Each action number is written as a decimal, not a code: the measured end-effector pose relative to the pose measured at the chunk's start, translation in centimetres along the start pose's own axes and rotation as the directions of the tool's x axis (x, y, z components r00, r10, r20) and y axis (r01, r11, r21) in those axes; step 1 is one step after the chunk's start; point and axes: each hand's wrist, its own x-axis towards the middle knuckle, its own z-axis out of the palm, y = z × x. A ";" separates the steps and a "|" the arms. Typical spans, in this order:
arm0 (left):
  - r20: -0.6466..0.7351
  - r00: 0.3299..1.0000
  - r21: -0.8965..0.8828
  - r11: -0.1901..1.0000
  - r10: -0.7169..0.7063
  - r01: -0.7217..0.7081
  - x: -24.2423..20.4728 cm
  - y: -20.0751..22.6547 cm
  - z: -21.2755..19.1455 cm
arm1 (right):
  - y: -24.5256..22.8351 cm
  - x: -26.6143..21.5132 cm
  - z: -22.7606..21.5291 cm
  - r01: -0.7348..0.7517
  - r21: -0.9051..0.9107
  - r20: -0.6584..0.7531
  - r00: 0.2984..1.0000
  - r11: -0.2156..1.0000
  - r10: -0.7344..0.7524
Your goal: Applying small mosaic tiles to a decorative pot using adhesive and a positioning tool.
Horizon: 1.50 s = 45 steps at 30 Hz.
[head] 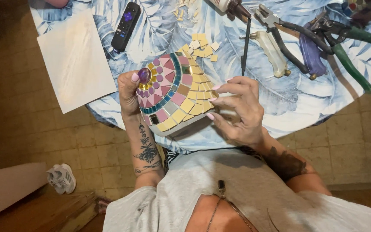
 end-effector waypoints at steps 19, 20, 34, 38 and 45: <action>-0.013 1.000 -0.006 1.000 -0.011 0.011 0.2 -0.3 -0.3 | 0.2 1.4 0.2 -0.011 0.107 0.086 0.996 0.994 0.001; -0.017 1.000 -0.007 1.000 -0.013 0.013 0.2 -0.2 -0.5 | 0.1 1.5 0.3 -0.011 0.097 0.083 0.997 0.995 0.003; -0.039 0.999 -0.029 1.000 -0.002 0.001 0.2 -0.5 -0.8 | -0.1 -1.0 1.3 0.212 -0.273 0.045 0.977 0.938 -0.207; -0.034 0.999 -0.020 1.000 -0.010 0.010 0.2 -0.5 -1.1 | -0.5 -0.5 1.1 0.239 -0.342 0.067 0.971 0.909 -0.231; -0.021 1.000 -0.027 1.000 -0.015 0.014 0.3 -0.6 -1.3 | -0.9 -0.3 1.1 0.238 -0.340 0.082 0.971 0.910 -0.223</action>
